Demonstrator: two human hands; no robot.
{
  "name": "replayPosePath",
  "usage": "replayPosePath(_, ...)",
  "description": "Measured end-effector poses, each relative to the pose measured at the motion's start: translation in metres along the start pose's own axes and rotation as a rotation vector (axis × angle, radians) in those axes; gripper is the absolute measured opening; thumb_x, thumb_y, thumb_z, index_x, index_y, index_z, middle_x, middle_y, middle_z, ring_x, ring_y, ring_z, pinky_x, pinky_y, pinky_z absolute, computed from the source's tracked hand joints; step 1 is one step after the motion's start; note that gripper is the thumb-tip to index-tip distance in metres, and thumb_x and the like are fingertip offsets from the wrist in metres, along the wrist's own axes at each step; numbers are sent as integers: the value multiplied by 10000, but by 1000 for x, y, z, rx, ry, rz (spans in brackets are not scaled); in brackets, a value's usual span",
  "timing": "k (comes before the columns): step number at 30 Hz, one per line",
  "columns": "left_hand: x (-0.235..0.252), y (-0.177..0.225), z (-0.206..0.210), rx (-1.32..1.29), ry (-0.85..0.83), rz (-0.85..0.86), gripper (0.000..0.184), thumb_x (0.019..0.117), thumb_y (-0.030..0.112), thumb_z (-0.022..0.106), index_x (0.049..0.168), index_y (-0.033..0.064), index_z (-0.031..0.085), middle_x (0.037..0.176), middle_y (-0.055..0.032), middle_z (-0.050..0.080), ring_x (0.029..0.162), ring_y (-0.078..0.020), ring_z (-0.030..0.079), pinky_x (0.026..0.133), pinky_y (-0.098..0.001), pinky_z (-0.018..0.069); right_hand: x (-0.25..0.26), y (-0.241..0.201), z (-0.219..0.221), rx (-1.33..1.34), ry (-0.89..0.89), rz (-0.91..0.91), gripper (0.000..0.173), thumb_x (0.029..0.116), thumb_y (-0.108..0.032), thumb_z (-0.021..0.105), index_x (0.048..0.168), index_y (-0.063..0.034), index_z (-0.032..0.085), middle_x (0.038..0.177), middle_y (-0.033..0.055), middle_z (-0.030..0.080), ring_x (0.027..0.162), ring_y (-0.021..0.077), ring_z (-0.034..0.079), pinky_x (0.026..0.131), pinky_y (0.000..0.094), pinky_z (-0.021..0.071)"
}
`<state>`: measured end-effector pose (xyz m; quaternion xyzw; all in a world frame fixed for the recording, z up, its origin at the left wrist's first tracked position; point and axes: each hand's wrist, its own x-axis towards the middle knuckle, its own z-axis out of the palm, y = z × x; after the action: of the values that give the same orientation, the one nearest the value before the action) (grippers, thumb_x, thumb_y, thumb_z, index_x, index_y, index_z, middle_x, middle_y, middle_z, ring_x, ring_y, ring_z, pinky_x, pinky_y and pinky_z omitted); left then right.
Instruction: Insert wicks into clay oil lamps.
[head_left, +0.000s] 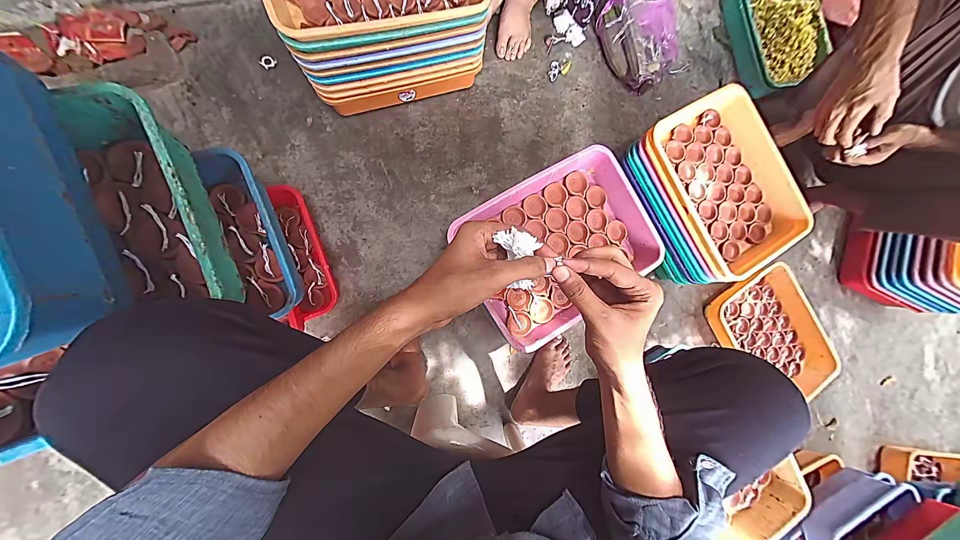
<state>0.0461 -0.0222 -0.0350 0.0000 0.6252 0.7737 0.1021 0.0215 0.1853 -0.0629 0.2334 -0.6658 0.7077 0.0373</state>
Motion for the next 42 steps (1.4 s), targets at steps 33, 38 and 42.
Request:
replayPosePath(33, 3, -3, -3, -153, 6, -10, 188, 933, -4, 703, 1118, -11, 738, 1039, -135, 733, 930, -203, 712, 859, -347, 610, -2, 7, 7, 55, 2, -18, 137, 873, 10, 785, 1005, -20, 764, 1023, 66, 692, 949, 153, 676, 830, 292, 606)
replayPosePath(38, 3, -3, -3, -165, 18, -28, 187, 920, 2, 725, 1105, -7, 751, 1063, -128, 742, 941, -197, 717, 866, -344, 609, -2, 6, 5, -33, 21, -71, 166, 822, 31, 826, 980, -8, 792, 1022, 80, 701, 958, 167, 678, 793, 283, 614)
replayPosePath(42, 4, -2, -3, -191, 6, -58, 182, 907, -18, 726, 1087, -15, 755, 1013, -132, 749, 909, -183, 721, 851, -327, 610, -2, 6, 4, -92, 20, -143, 160, 805, 22, 845, 956, -11, 804, 987, 80, 702, 932, 165, 671, 775, 274, 603)
